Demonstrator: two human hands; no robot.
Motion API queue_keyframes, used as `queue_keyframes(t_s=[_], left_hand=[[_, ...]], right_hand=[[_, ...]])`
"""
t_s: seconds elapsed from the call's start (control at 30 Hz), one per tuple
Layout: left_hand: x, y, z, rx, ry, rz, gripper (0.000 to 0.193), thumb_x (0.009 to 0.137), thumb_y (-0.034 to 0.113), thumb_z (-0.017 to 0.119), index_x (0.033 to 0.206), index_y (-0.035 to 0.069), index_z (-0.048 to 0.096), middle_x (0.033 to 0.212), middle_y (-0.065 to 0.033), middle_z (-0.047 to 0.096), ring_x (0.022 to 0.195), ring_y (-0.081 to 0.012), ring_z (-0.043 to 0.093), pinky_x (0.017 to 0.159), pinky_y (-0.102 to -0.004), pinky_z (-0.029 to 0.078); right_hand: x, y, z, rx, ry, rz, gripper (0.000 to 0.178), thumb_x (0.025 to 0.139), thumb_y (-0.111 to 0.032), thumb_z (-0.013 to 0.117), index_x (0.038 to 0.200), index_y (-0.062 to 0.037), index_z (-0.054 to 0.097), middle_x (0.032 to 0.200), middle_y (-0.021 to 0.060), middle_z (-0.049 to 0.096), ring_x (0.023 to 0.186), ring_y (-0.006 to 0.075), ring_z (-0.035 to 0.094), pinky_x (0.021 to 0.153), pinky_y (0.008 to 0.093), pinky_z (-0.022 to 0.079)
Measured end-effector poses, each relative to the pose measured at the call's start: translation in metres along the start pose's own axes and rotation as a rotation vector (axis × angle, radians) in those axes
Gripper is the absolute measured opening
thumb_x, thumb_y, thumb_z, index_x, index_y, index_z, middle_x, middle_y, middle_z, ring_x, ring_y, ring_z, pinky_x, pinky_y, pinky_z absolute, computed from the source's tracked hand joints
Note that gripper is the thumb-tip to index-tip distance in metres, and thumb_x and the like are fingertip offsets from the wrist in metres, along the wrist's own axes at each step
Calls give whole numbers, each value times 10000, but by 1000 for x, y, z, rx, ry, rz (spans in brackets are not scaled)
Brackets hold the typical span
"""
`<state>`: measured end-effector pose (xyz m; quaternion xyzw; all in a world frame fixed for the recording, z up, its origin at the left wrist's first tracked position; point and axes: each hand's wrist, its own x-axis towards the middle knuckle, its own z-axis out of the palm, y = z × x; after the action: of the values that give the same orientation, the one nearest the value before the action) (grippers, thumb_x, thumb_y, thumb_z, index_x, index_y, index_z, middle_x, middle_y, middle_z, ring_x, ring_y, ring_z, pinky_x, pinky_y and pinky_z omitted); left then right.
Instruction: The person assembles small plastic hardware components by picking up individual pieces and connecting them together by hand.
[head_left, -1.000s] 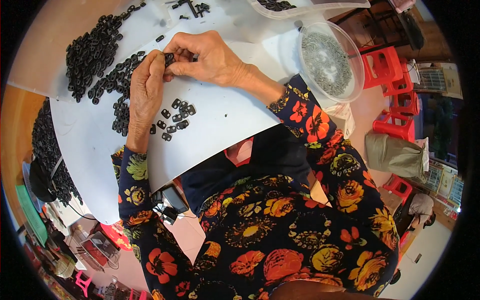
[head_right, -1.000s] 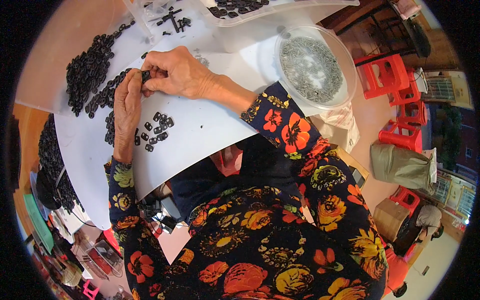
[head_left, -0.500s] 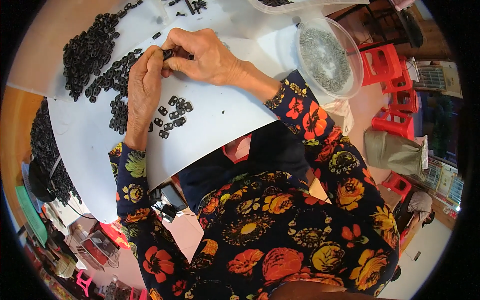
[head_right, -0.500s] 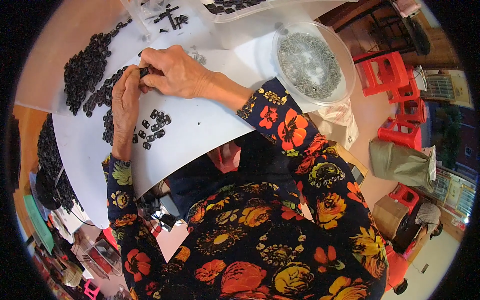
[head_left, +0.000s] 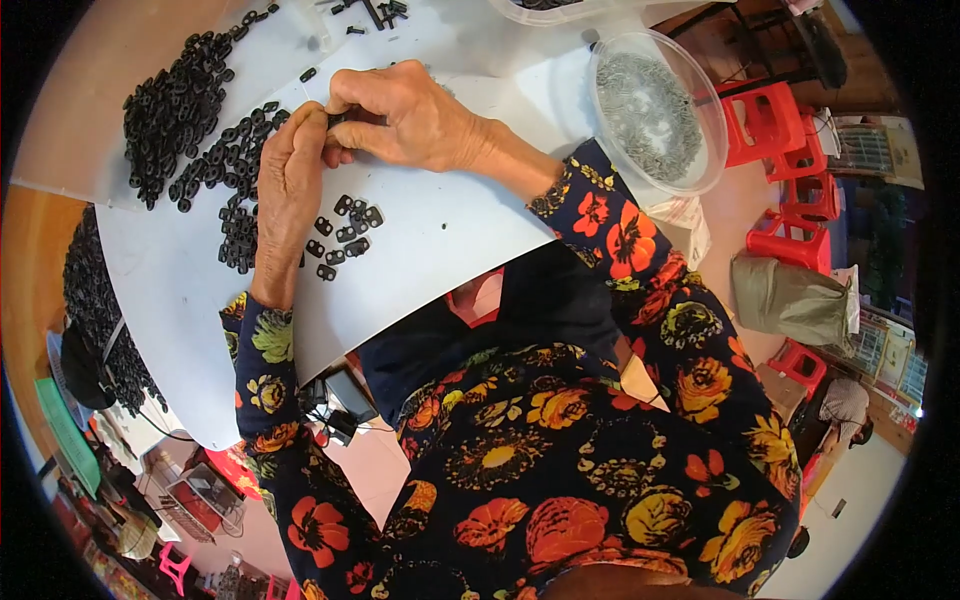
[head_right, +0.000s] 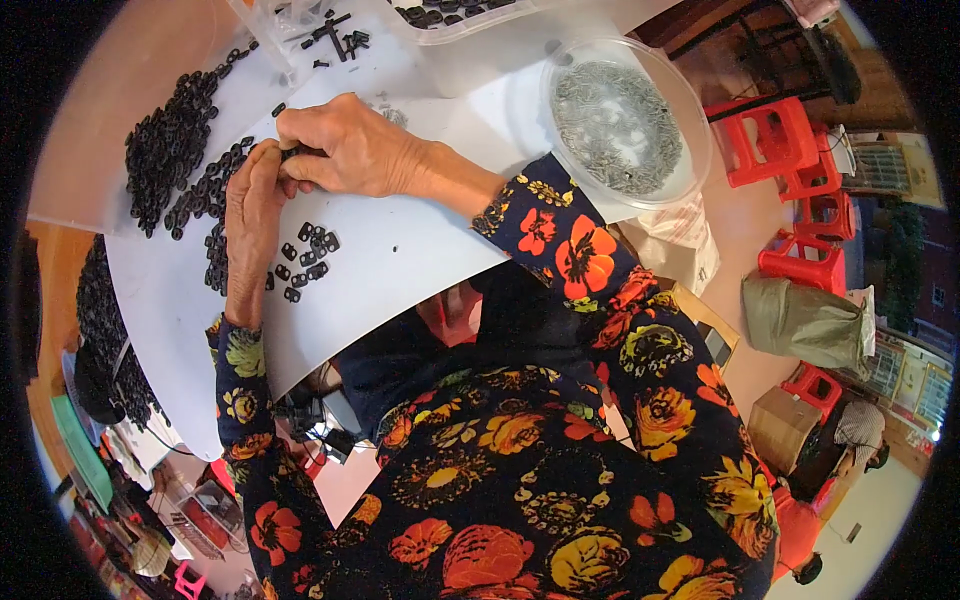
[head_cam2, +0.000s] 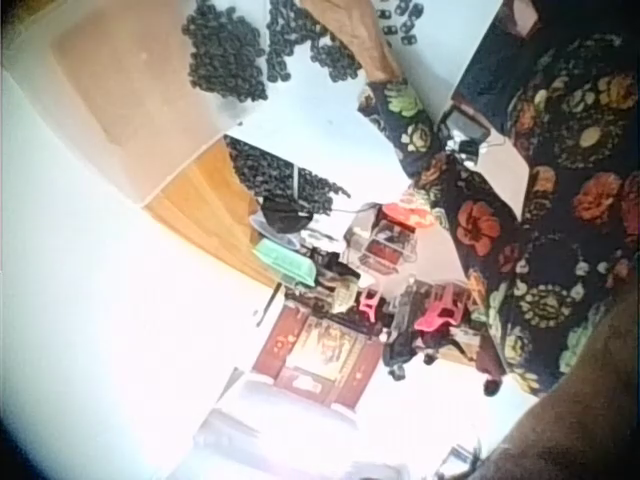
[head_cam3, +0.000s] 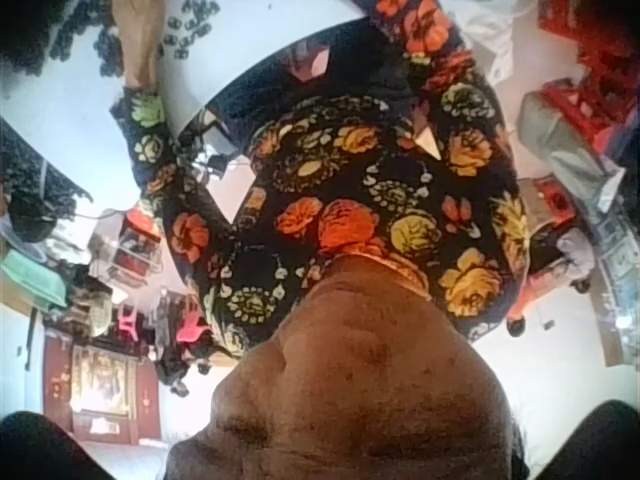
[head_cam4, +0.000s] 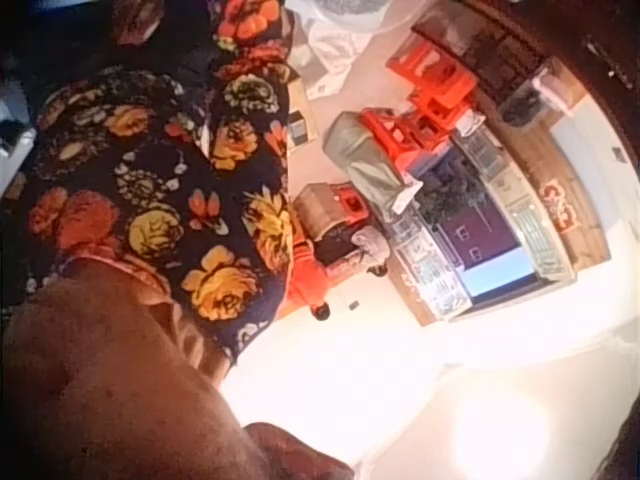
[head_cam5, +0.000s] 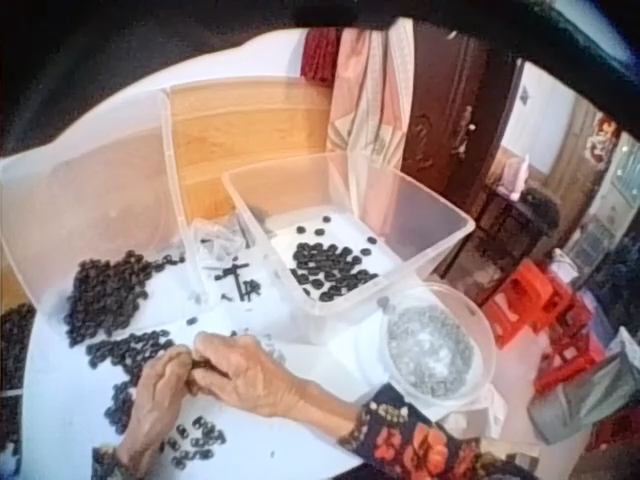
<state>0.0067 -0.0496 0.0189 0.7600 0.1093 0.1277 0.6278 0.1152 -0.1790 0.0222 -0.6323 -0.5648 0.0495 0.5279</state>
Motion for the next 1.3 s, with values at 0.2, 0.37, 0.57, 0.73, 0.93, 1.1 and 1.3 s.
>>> queue_keyframes(t_s=[0.2,0.37,0.57,0.73,0.93,1.1,1.3], left_hand=[[4,-2,-7,68,-2,48,300,971,212,397,747,23,460,655,15,443,633,-67,411,594,-218,363],[2,-5,-7,34,-17,109,317,981,234,395,756,20,459,652,14,439,629,-70,400,587,-228,356],[1,4,-10,14,43,42,390,982,295,367,696,39,441,637,1,423,666,-103,424,632,-256,363],[10,-11,-11,-224,51,168,405,981,302,342,672,51,418,635,-18,421,703,-140,448,681,-269,373],[20,-16,-10,-285,36,204,387,978,270,331,668,48,400,646,-27,418,722,-153,463,716,-280,389],[19,-24,-31,-268,171,257,294,976,230,313,744,61,373,672,-35,375,728,-182,435,726,-288,371],[21,-19,-55,-499,427,159,398,980,308,336,716,24,427,654,-52,422,722,-196,472,750,-319,420]], right_hand=[[2,5,2,68,-3,98,206,767,-101,707,831,-4,538,682,92,633,601,165,601,555,279,480],[1,3,4,44,-32,101,195,768,-84,721,842,-4,560,700,71,634,619,96,580,567,239,478],[5,-19,3,204,27,110,139,783,-31,687,824,-7,557,690,53,635,622,88,584,575,232,483],[41,-58,-56,-330,315,-322,140,854,-142,609,806,-11,602,625,71,624,553,162,618,530,282,504],[62,-68,-132,-932,310,-392,120,785,-80,633,826,23,587,756,186,595,714,311,609,652,402,495],[32,-50,-46,-607,39,-219,110,825,-126,620,833,-16,625,686,107,610,605,242,616,575,341,506],[28,6,-12,-600,-152,-6,143,837,-64,559,951,-35,640,819,113,614,736,281,602,685,392,495]])
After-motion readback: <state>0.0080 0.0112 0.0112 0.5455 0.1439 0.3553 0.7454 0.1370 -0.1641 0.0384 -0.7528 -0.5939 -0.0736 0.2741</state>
